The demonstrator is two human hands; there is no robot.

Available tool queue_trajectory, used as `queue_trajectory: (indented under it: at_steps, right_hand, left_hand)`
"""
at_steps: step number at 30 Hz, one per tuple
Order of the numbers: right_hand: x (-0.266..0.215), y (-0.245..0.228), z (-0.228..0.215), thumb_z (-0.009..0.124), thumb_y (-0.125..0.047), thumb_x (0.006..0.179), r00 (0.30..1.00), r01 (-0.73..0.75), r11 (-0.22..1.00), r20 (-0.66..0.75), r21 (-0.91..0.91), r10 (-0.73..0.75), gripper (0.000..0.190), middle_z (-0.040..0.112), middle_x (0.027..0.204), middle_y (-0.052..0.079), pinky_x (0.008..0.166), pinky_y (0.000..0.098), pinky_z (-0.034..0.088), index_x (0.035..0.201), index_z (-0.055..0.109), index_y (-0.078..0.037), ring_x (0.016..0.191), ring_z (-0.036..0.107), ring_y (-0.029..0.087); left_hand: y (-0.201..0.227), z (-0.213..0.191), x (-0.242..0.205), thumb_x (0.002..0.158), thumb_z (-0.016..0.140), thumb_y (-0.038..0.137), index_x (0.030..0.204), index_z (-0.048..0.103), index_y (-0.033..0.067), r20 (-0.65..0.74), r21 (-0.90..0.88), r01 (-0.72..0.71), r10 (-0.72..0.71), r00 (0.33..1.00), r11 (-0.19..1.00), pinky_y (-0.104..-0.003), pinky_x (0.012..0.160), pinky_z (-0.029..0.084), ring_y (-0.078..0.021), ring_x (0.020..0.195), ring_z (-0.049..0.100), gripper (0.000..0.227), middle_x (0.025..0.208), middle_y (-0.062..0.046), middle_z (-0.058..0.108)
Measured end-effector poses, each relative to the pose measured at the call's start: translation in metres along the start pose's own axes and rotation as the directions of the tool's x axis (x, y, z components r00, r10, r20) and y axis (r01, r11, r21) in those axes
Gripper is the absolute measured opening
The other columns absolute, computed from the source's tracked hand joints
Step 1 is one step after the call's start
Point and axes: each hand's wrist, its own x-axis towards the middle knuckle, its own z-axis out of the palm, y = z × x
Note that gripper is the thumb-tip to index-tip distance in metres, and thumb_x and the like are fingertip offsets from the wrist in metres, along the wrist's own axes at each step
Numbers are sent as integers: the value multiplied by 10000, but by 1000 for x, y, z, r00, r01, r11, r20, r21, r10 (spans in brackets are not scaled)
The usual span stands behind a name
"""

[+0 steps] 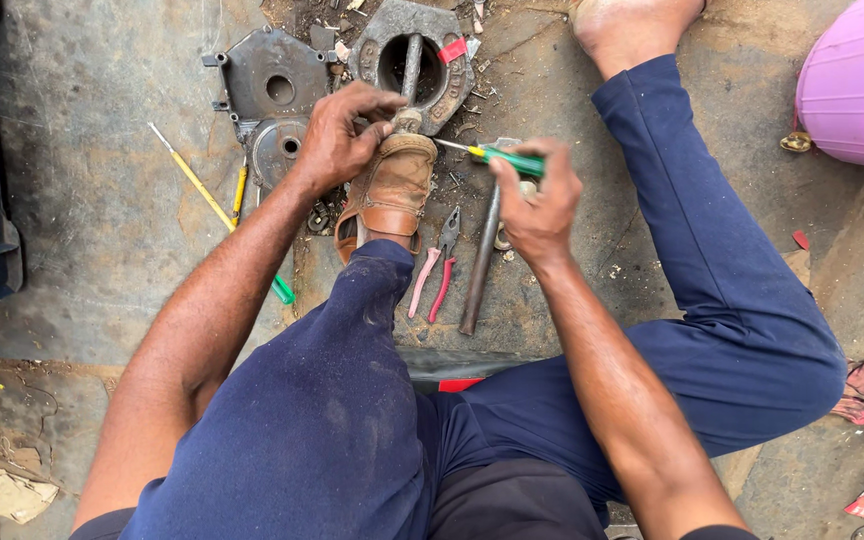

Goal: The person sits on the ground and uses pliers and a hammer to work on a metal engine part. They then use a screwdriver to adjust a small component within the part.

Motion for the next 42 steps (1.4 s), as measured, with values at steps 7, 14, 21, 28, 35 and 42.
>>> queue_trajectory:
  at_steps: [7, 14, 21, 28, 35, 42]
  right_hand:
    - [7, -8, 36, 722, -125, 1053, 983, 186, 979, 23, -78, -185, 221, 670, 1047, 112, 785, 343, 626, 1113, 528, -38, 935, 718, 213]
    - [16, -21, 43, 733, -86, 1031, 989, 145, 987, -12, -62, -146, 228, 655, 1055, 133, 808, 351, 614, 1127, 539, -15, 947, 722, 240]
    - [32, -17, 39, 733, -68, 1035, 983, 182, 980, 32, -84, -179, 240, 640, 1042, 134, 822, 374, 603, 1137, 526, -3, 947, 709, 251]
    - [30, -20, 31, 738, -6, 1016, 946, 322, 941, 86, -106, -314, 282, 636, 1036, 155, 796, 389, 603, 1157, 495, 18, 942, 705, 295]
    - [25, -19, 34, 746, -11, 1016, 950, 304, 949, 110, -87, -294, 275, 642, 1064, 151, 806, 367, 640, 1129, 496, -22, 991, 732, 284]
    - [25, -23, 26, 748, -33, 1016, 971, 234, 966, 72, -114, -227, 254, 647, 1058, 147, 826, 397, 584, 1117, 517, 0, 948, 704, 286]
  left_hand:
    - [-8, 8, 7, 936, 757, 74, 1176, 794, 143, -16, 149, -10, 13, 1000, 989, -372, 825, 557, -206, 916, 672, 253, 1010, -57, 690]
    - [-15, 16, 14, 966, 721, 77, 1193, 796, 153, -22, 188, 71, -68, 997, 980, -372, 813, 524, -188, 895, 608, 252, 964, -44, 597]
    - [-10, 13, 20, 939, 753, 138, 1156, 810, 190, 26, 259, 29, -37, 999, 965, -412, 796, 505, -244, 899, 624, 230, 956, -72, 603]
    - [-11, 13, 15, 931, 755, 98, 1167, 809, 187, 11, 192, 23, -26, 1000, 981, -421, 794, 514, -260, 885, 648, 259, 926, -81, 619]
    - [-9, 16, 15, 918, 768, 124, 1123, 812, 173, -31, 212, 48, -42, 999, 976, -418, 773, 516, -257, 858, 646, 215, 908, -81, 630]
    - [-12, 11, 21, 908, 746, 109, 1118, 820, 189, -45, 277, 118, -110, 993, 954, -408, 831, 543, -241, 904, 677, 236, 934, -76, 678]
